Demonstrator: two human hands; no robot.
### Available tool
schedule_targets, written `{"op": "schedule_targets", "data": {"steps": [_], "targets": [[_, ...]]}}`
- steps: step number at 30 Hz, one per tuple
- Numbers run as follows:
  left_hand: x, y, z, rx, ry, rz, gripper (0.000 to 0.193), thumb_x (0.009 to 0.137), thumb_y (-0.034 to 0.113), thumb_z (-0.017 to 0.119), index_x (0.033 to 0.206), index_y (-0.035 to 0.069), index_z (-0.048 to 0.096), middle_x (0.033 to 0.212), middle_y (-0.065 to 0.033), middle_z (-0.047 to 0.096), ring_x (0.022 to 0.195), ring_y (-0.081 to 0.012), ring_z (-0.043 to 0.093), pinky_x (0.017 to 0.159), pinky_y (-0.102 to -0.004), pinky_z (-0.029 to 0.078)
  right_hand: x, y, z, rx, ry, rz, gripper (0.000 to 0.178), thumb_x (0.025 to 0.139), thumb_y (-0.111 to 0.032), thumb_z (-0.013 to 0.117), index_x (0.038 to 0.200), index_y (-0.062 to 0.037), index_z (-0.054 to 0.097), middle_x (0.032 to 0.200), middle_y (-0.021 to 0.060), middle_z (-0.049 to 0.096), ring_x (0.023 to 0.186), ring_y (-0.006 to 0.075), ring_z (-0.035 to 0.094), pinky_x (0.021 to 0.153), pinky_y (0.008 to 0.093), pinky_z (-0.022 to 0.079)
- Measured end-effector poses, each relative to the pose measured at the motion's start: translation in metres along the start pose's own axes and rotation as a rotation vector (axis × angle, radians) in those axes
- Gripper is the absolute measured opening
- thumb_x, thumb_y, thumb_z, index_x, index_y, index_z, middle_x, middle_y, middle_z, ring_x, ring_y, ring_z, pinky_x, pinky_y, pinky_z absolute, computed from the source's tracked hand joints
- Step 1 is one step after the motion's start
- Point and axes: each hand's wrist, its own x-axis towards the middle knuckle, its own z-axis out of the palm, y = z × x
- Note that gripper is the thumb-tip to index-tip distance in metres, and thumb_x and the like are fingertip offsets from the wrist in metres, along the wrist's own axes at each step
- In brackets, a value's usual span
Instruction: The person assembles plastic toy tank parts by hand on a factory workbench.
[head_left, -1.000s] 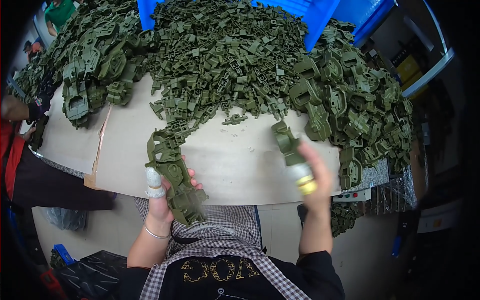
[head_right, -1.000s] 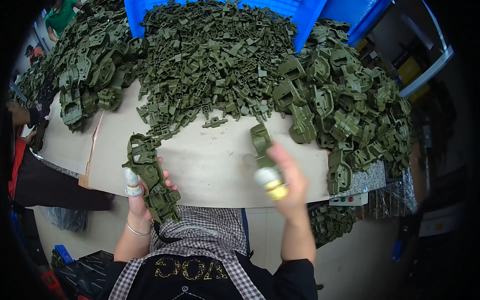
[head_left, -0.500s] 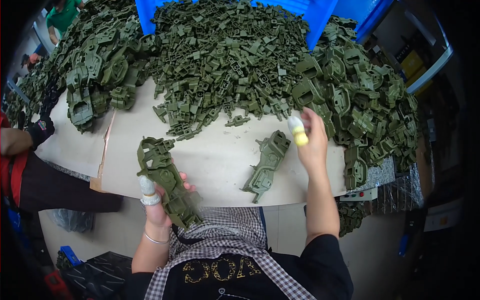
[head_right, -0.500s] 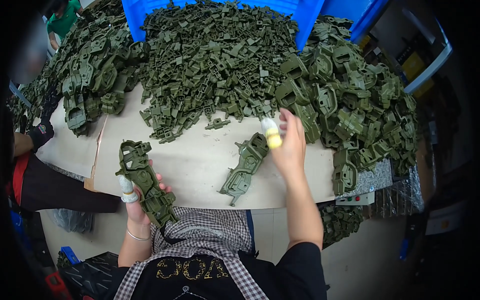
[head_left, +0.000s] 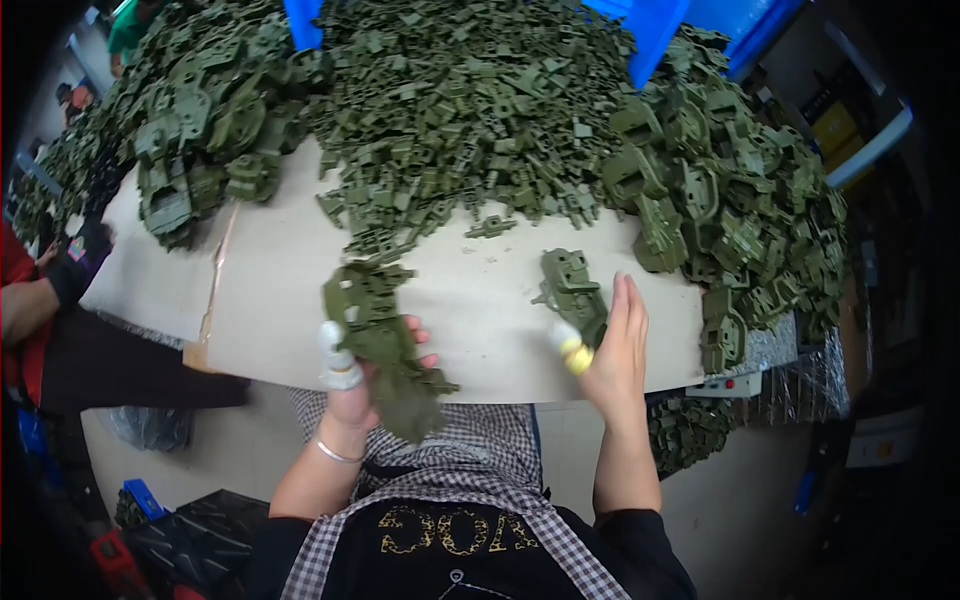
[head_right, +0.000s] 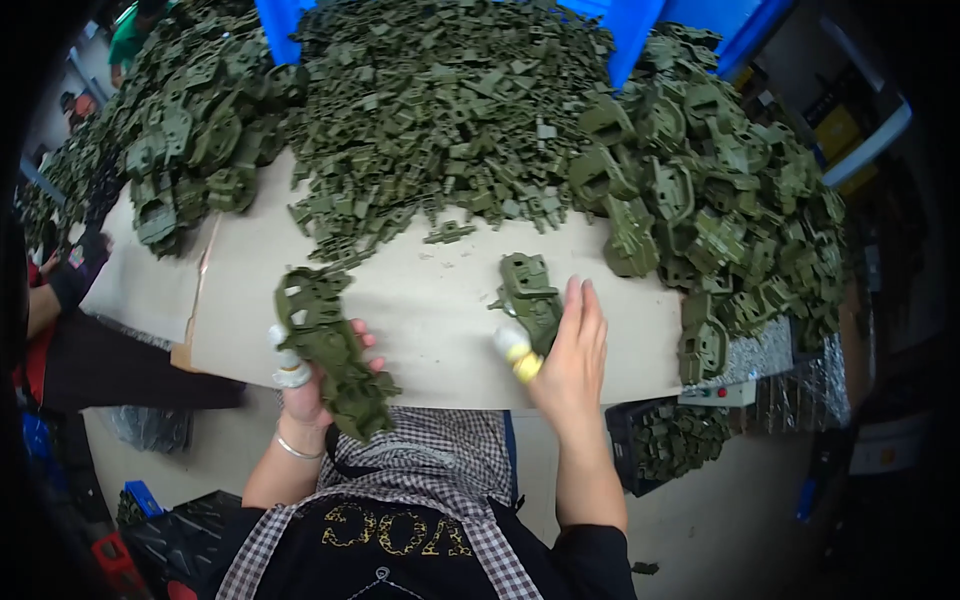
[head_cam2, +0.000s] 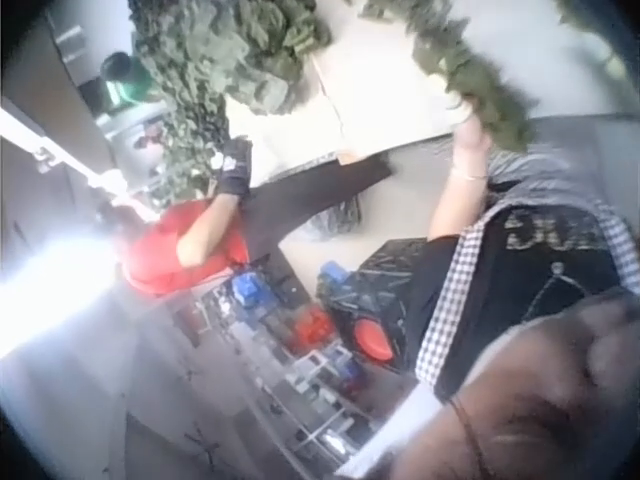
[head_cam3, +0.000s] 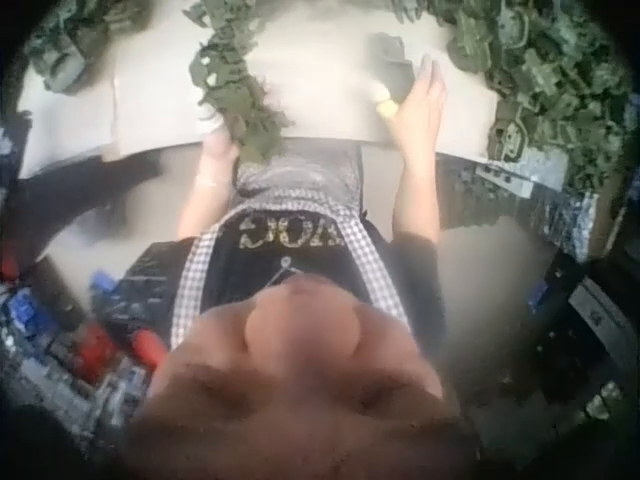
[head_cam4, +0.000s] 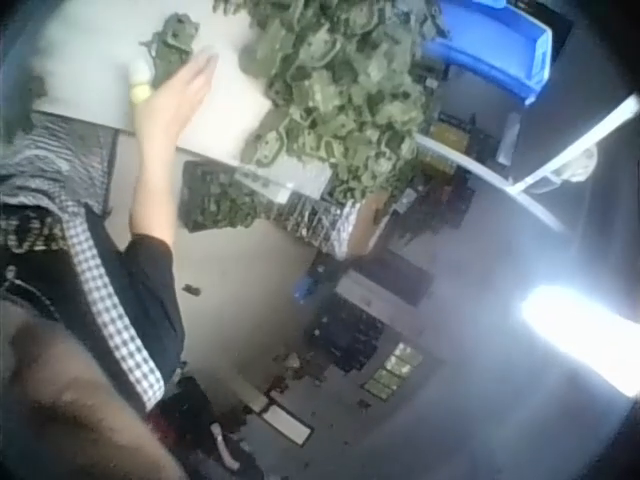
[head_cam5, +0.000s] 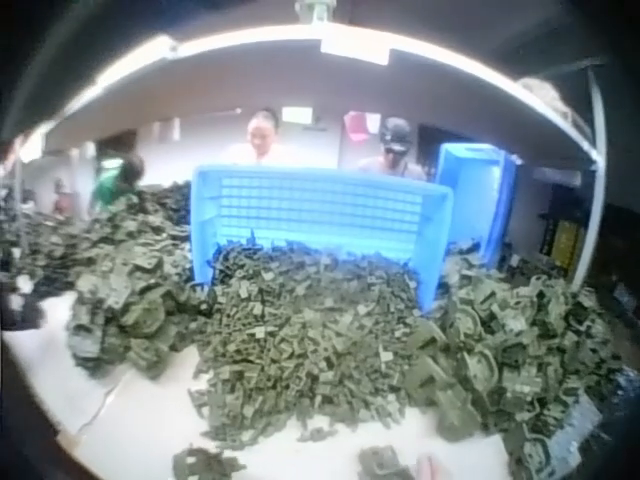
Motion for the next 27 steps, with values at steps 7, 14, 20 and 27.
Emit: {"op": "schedule_targets", "data": {"steps": [7, 14, 20, 27], "targets": [[-0.006, 0.005, -0.003, 0.071, -0.132, 0.042, 0.075, 0.079, 0.065, 0.043, 0.119, 0.001, 0.043, 0.106, -0.0119, 0.053, 0.097, -0.0226, 0.055, 0.087, -0.0407, 0.047, 0.024, -0.009, 0.007, 0.692, -0.316, 0.174, 0.057, 0.074, -0.01, 0.066, 0.124, 0.0009, 0.043, 0.103, 0.0107, 0.055, 0.097, 0.0216, 0.054, 0.08, 0.0316, 0.046], [-0.015, 0.005, 0.032, 0.184, -0.228, 0.256, 0.075, 0.078, 0.052, 0.058, 0.127, 0.001, 0.034, 0.122, -0.0123, 0.047, 0.108, -0.0219, 0.051, 0.093, -0.0366, 0.043, -0.005, -0.086, 0.009, 0.685, -0.221, -0.286, 0.085, 0.074, -0.023, 0.069, 0.135, 0.0063, 0.018, 0.107, 0.0189, 0.048, 0.094, 0.0306, 0.048, 0.085, 0.0375, 0.039], [-0.014, 0.005, 0.019, -0.057, -0.134, -0.072, 0.044, 0.089, 0.029, 0.046, 0.125, 0.004, 0.041, 0.12, -0.012, 0.051, 0.105, -0.023, 0.054, 0.088, -0.0357, 0.048, -0.013, -0.089, 0.009, 1.108, -0.274, -0.09, 0.088, 0.072, -0.031, 0.07, 0.134, 0.0066, 0.02, 0.104, 0.0182, 0.048, 0.09, 0.029, 0.049, 0.083, 0.0356, 0.04], [-0.019, -0.002, 0.02, -0.006, -0.184, -0.007, 0.042, 0.091, 0.028, 0.044, 0.124, 0.004, 0.041, 0.119, -0.012, 0.052, 0.105, -0.0228, 0.055, 0.088, -0.0355, 0.047, -0.013, -0.091, 0.004, 0.847, -0.289, -0.329, 0.082, 0.069, -0.025, 0.073, 0.13, 0.0063, 0.029, 0.107, 0.0167, 0.048, 0.095, 0.0266, 0.049, 0.085, 0.0348, 0.04]]}}
